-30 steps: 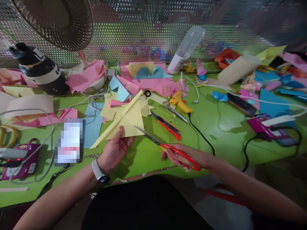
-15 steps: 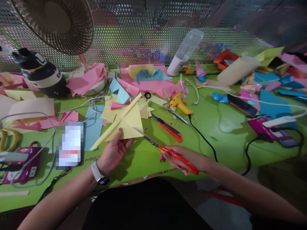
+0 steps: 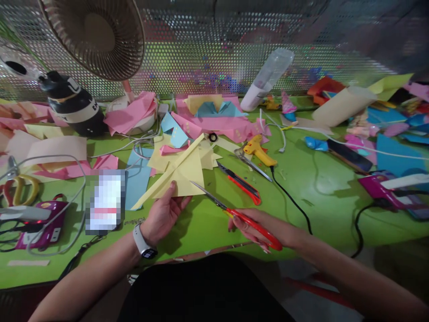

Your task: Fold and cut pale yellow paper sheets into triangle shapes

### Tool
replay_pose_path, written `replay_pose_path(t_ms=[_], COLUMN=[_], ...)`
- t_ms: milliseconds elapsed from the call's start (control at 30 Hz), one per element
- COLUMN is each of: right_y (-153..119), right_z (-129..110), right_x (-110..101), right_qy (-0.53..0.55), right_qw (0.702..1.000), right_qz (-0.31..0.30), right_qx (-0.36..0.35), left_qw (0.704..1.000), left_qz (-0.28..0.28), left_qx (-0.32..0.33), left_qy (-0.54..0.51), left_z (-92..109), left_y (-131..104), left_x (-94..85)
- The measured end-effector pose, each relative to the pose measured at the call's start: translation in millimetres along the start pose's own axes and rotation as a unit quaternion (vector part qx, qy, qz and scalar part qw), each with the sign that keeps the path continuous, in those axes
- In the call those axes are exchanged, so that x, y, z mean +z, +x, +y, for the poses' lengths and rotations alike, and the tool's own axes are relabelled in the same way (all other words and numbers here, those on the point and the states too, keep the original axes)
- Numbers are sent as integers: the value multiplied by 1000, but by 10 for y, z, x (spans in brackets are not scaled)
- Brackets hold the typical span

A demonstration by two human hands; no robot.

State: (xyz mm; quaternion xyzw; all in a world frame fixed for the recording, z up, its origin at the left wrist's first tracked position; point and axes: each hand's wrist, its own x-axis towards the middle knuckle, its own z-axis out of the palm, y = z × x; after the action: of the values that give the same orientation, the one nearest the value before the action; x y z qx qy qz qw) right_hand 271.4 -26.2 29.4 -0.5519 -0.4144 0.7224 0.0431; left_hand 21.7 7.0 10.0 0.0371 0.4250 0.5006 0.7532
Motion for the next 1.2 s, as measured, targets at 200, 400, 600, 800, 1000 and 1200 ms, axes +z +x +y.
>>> replay_pose_path(t_ms=[200, 400, 600, 800, 1000, 1200], right_y=[-13, 51, 96, 93, 96, 89], right_z=[-58, -68, -23, -35, -22, -81], right_x=[33, 50, 48, 85, 104, 142], right_qy=[-30, -102, -85, -31, -45, -113], right_qw=[999, 994, 995, 999, 999, 993], right_qz=[18, 9, -16, -19, -15, 3], right_qx=[-10, -46, -46, -5, 4, -40], left_qw=[1000, 1000, 1000, 1000, 1000, 1000], left_qz=[2, 3, -7, -8, -4, 7], left_qx=[-2, -1, 0, -8, -9, -9], left_qy=[2, 4, 7, -4, 6, 20], left_z=[-23, -33, -37, -49, -44, -36], left_y=[-40, -53, -33, -20, -41, -70], left_x=[10, 4, -24, -32, -18, 2])
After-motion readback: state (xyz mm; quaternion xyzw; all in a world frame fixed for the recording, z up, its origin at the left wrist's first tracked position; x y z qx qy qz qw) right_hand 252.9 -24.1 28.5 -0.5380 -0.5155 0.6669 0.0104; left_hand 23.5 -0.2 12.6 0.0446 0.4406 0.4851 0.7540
